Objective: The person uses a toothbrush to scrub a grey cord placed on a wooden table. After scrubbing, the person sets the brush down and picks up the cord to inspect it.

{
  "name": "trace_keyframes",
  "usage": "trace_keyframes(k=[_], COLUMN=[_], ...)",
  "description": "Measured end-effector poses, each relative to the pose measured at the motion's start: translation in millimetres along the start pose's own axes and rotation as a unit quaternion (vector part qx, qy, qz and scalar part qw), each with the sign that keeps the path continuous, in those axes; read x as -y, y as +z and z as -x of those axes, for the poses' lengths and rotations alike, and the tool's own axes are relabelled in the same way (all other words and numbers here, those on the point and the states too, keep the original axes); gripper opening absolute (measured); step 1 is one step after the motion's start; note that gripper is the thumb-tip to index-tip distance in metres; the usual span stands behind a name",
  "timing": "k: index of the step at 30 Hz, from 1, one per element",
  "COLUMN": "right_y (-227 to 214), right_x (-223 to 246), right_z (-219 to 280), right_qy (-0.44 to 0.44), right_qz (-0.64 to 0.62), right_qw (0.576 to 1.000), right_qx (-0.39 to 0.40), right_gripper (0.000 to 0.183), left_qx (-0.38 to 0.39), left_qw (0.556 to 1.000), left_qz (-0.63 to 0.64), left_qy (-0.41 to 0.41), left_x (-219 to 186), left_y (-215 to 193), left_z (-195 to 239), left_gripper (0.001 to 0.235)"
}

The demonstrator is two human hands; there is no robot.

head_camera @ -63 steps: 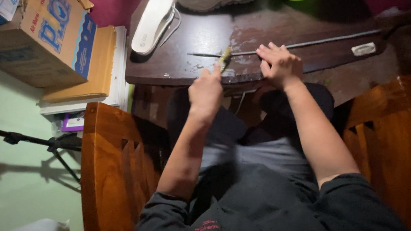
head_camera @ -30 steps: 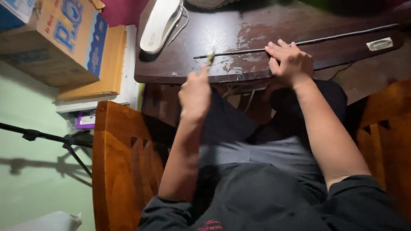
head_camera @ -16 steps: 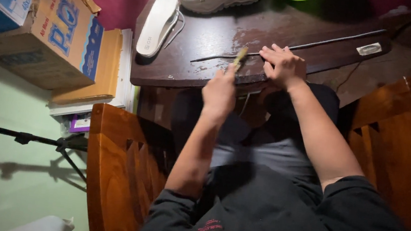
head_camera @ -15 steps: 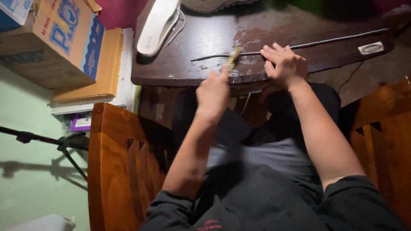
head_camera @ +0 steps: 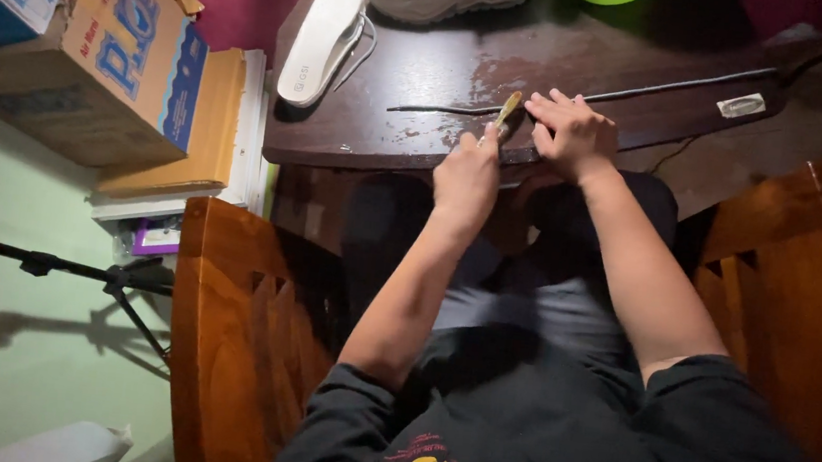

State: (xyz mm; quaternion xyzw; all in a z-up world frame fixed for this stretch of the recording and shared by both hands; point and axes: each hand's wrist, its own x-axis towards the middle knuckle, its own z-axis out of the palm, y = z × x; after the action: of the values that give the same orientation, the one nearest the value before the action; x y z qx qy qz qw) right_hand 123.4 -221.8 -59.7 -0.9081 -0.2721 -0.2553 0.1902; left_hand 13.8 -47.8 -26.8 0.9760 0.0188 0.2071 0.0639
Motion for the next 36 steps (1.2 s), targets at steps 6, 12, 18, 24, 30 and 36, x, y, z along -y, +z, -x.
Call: trace_keyframes(k=[6,12,18,24,30,36], right_y=[2,3,8,11,-2,-1], right_x=[-6,-5,-6,-6,4,2], right_z=[0,0,1,0,-1,-1], right_qy=[-0.014,-0.007,-0.006,-0.002,0.006,0.005], right_qz=[0.003,0.001,0.024,0.012,-0.001,0.013], right_qw=[1.0,1.0,1.0,1.0,1.0,1.0], right_qx=[0.005,-0.005,-0.019,-0.02,-0.019,-0.017], right_gripper=[0.045,0.044,0.044,0.042,0.043,0.041], left_qx=[0.075,0.05,0.04,0.067,0.086,0.077], left_qw=[0.993,0.991,0.996,0.997,0.99,0.996], left_qz=[0.027,-0.009,0.075,0.046,-0.001,0.036], left_qy=[-0.082,-0.121,0.006,-0.009,-0.112,0.002], left_x=[68,120,10,22,107,42], left_y=[-25,-66,-39,5,-60,-81], left_z=[9,18,0,-12,-8,-7], left_gripper=[0.047,0.05,0.052,0.048,0.042,0.054])
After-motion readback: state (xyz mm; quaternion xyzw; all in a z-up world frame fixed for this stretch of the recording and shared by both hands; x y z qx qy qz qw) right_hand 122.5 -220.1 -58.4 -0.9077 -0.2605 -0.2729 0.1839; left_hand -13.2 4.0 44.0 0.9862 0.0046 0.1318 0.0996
